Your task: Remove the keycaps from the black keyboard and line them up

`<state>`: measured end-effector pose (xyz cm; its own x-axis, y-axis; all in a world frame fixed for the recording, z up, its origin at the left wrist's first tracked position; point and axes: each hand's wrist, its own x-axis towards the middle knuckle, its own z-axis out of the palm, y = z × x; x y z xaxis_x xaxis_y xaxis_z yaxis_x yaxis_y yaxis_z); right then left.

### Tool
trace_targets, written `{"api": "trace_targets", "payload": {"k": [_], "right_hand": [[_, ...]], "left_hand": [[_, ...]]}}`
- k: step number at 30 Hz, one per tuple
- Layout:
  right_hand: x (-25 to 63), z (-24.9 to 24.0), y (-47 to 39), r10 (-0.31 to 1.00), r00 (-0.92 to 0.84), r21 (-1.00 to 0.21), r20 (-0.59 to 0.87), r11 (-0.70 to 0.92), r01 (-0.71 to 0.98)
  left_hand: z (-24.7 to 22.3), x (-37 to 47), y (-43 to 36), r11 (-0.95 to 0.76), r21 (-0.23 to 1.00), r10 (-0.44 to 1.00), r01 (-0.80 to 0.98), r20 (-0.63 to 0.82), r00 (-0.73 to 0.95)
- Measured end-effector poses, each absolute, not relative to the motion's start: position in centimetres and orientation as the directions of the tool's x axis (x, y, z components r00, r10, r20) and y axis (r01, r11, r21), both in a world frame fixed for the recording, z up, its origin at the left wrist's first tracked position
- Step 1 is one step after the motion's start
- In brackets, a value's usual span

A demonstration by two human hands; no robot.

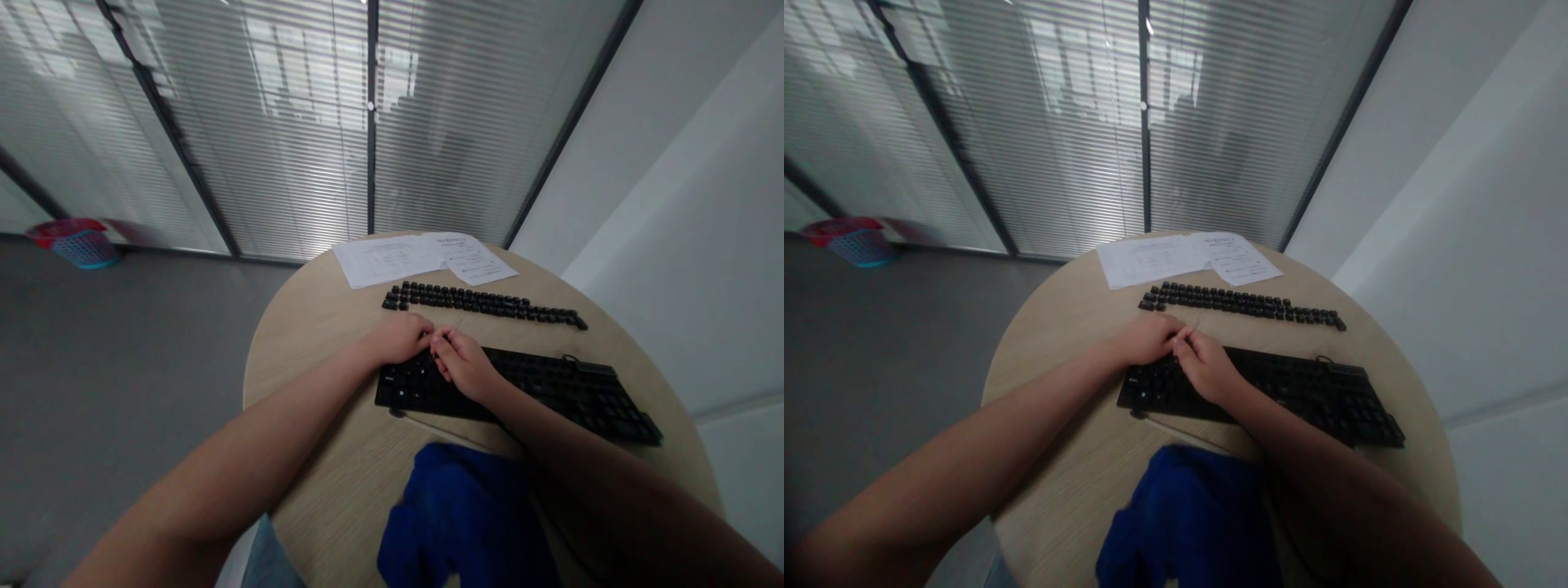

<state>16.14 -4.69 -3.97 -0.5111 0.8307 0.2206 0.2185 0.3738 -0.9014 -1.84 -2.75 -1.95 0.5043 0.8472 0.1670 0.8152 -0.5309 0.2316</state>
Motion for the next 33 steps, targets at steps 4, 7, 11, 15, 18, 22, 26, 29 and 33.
{"api": "trace_targets", "payload": {"k": [4,7,11,15,18,22,26,29,33], "right_hand": [[16.2,-3.5,-5.1,0.788,-0.55,-0.86,0.275,0.458,0.226],[16.2,-2.7,-5.6,0.721,-0.605,-0.774,0.338,0.578,0.256],[16.1,-2.1,-6.0,0.662,-0.641,-0.682,0.389,0.674,0.282],[16.0,-1.9,-6.1,0.619,-0.667,-0.625,0.415,0.726,0.285],[16.0,-1.9,-6.2,0.612,-0.671,-0.603,0.418,0.74,0.298],[15.9,-1.7,-6.2,0.613,-0.678,-0.586,0.405,0.743,0.322],[15.9,-1.8,-6.3,0.592,-0.698,-0.572,0.404,0.759,0.312],[16.0,-2.1,-6.2,0.599,-0.671,-0.594,0.437,0.752,0.285],[16.2,-2.3,-6.2,0.62,-0.618,-0.637,0.483,0.733,0.238]], "left_hand": [[-1.7,-1.7,-2.9,-0.528,0.255,0.849,0.81,0.174,0.498],[-1.5,-1.7,-2.9,-0.532,0.258,0.847,0.807,0.177,0.502],[-1.7,-1.8,-2.8,-0.531,0.253,0.847,0.809,0.176,0.502],[-2.3,-2.0,-2.4,-0.529,0.245,0.848,0.812,0.182,0.498],[-2.5,-2.0,-2.2,-0.537,0.251,0.843,0.805,0.188,0.504],[-2.4,-2.0,-2.3,-0.526,0.259,0.851,0.81,0.175,0.496],[-2.1,-1.9,-2.5,-0.499,0.263,0.867,0.826,0.17,0.469],[-2.0,-1.9,-2.6,-0.505,0.256,0.863,0.824,0.176,0.474],[-1.7,-1.8,-2.8,-0.519,0.253,0.855,0.817,0.178,0.488]]}}
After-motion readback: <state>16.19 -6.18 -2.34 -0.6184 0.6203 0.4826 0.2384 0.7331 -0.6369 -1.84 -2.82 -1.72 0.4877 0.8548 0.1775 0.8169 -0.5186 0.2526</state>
